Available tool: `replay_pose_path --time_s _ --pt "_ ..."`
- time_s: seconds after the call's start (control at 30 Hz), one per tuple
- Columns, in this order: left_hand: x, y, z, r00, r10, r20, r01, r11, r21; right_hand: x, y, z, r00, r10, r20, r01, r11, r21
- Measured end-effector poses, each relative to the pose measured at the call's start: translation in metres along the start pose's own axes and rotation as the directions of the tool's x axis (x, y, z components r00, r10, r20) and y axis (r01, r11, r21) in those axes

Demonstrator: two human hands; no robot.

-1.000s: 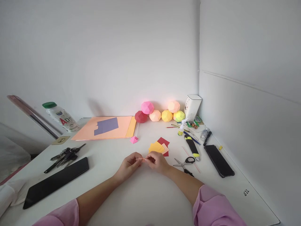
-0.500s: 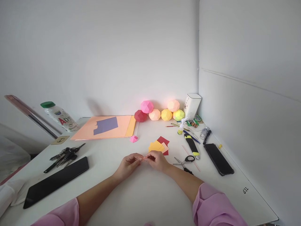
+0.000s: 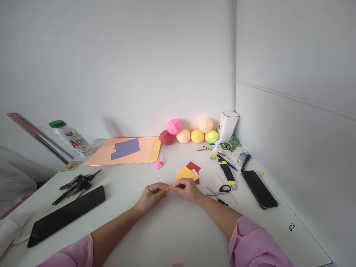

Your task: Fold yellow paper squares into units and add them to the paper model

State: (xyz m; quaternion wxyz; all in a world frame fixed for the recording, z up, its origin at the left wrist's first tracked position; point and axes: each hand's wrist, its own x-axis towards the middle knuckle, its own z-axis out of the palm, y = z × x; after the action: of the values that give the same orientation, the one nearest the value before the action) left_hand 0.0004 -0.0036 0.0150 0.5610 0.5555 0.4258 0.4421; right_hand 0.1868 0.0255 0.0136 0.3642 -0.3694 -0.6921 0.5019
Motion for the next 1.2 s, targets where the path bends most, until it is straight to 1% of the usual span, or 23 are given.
replay_pose_path --time_s 0.1,0.2,0.27,0.43,0.6,0.8,0.9,1.03,1.13,1.2 --pt "0.0 0.0 0.0 1.0 0.003 0.017 -0.004 0.999 0.035 -0.001 0.0 0.001 0.999 -0.042 0.013 0.043 0.998 -0.043" --pt "0.001 -0.002 0.001 0.999 -0.003 0.036 -0.001 0.995 0.105 -0.002 0.003 0.004 0.99 -0.14 0.014 0.14 0.978 -0.155" --pt "0.001 -0.003 0.002 0.999 0.002 0.045 -0.009 0.988 0.156 -0.003 0.005 0.006 0.983 -0.182 0.025 0.182 0.956 -0.231" --pt "0.001 -0.006 0.002 0.996 0.07 0.056 -0.082 0.965 0.249 -0.004 0.003 0.007 0.967 -0.246 0.07 0.255 0.902 -0.348" --pt "0.001 -0.008 0.001 0.991 0.128 0.045 -0.136 0.942 0.306 -0.003 0.0 0.006 0.933 -0.34 0.119 0.359 0.847 -0.393" --pt "-0.001 -0.009 0.004 0.989 0.147 -0.015 -0.139 0.957 0.253 -0.003 0.003 0.007 0.91 -0.407 0.08 0.405 0.832 -0.379" --pt "-0.001 -0.008 0.004 0.994 0.098 -0.051 -0.084 0.971 0.225 -0.004 0.0 0.008 0.905 -0.422 0.058 0.411 0.831 -0.375" --pt "-0.001 -0.005 0.003 0.988 0.033 -0.151 0.002 0.975 0.221 -0.005 -0.002 0.007 0.902 -0.431 0.029 0.405 0.822 -0.4" --pt "-0.002 0.0 0.002 0.982 0.017 -0.19 0.029 0.971 0.238 -0.004 0.001 0.007 0.889 -0.457 -0.041 0.396 0.808 -0.436" --pt "-0.003 0.003 0.002 0.986 0.022 -0.165 0.021 0.967 0.253 -0.002 0.005 0.007 0.867 -0.489 -0.094 0.394 0.789 -0.471"
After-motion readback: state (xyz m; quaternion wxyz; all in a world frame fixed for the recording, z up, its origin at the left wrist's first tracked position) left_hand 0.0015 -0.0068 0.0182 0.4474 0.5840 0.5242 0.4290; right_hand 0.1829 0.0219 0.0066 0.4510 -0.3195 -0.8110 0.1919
